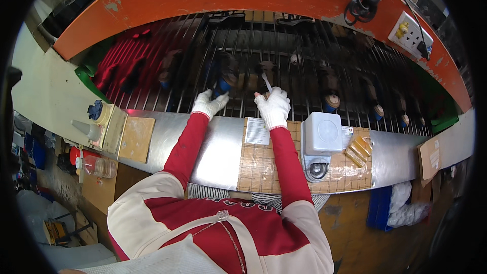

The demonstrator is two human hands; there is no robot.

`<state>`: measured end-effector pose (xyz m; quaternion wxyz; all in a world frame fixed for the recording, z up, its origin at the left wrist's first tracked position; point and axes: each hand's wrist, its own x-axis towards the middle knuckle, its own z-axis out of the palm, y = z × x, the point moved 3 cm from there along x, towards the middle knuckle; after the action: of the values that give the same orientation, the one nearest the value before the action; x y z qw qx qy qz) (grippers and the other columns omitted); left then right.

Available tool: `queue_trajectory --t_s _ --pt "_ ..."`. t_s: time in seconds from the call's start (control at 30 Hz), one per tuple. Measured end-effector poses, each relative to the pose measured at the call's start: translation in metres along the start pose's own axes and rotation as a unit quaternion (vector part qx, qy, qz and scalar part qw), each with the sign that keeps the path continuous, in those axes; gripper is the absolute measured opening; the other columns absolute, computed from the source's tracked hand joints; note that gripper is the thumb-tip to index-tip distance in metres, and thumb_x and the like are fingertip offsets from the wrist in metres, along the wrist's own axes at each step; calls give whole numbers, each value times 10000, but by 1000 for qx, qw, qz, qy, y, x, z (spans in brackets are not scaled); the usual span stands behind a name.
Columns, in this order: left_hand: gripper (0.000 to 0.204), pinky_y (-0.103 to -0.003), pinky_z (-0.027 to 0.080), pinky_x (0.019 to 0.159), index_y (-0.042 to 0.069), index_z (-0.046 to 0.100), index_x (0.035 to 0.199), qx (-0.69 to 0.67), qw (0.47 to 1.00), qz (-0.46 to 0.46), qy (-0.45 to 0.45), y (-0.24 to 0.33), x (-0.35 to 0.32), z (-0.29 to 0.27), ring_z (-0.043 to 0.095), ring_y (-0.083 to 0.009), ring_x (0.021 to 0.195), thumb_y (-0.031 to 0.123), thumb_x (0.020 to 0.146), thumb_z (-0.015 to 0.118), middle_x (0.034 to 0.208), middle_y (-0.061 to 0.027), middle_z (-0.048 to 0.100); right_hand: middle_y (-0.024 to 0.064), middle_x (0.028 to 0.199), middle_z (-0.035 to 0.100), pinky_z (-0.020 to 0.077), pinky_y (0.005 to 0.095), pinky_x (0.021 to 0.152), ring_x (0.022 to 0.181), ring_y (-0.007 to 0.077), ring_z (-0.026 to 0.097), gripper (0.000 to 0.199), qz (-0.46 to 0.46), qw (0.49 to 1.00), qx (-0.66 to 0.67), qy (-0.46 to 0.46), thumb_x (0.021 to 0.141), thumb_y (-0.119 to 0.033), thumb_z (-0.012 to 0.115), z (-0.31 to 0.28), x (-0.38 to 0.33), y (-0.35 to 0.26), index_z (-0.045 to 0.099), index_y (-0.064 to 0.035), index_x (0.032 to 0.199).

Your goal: The person holds a blue and black shoe and repeatedly applies a dark adhesive to the sole and side edges using a small brush. The shoe is rotated to access different areas while the person dips the brush into a container to reload adhesive.

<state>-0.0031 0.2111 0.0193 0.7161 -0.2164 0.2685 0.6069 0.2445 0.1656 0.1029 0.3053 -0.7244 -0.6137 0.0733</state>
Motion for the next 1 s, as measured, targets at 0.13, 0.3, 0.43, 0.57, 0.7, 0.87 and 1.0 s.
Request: queue_trajectory --t_s 0.13,0.3,0.43,0.57,0.7,0.87,1.0 --pt "817 -565 204 1209 -16 117 1548 82 992 80 -48 -12 -22 -16 249 -504 1463 403 1002 556 1561 -373 232 233 1018 695 546 479 860 971 407 682 541 49 996 26 -70 720 -407 792 12 21 4 634 -7 1048" --pt "944 -520 95 1242 -119 38 1530 111 992 46 -42 -16 -28 -10 94 -450 1521 420 987 591 1624 -323 68 203 919 702 529 418 814 896 343 700 531 108 984 114 -80 680 -372 776 0 32 15 640 26 1003" --pt "921 -541 263 1171 83 79 1595 214 966 144 -21 -25 -17 7 360 -408 1432 388 954 666 1602 -202 277 148 818 676 511 376 697 726 276 641 505 122 974 188 -28 686 -370 780 -13 34 32 635 38 947" --pt "896 -529 435 1021 235 216 1590 358 905 230 -23 -31 -4 23 589 -309 1217 364 888 756 1476 -109 490 20 880 658 446 283 706 750 124 559 216 192 811 552 -32 823 -201 725 -19 15 47 681 -3 897" --pt "690 -395 520 813 60 475 1407 466 795 387 -28 -25 9 31 651 -239 1014 291 839 791 1201 -115 646 0 911 640 413 242 739 797 84 538 235 135 811 569 -9 857 -189 720 -41 -11 43 657 -5 988" --pt "469 -398 528 770 39 624 1255 312 889 322 -93 -6 24 19 669 -217 934 185 838 783 1060 -99 702 -28 918 580 392 234 776 816 71 488 421 93 809 579 29 824 -239 791 -62 -29 42 642 3 1134" --pt "369 -530 514 949 69 609 1241 56 961 177 -204 10 36 19 627 -317 1067 242 925 694 1154 -125 658 -20 996 585 416 280 820 893 100 516 510 68 796 600 40 818 -275 788 -70 -50 46 622 -21 1228"
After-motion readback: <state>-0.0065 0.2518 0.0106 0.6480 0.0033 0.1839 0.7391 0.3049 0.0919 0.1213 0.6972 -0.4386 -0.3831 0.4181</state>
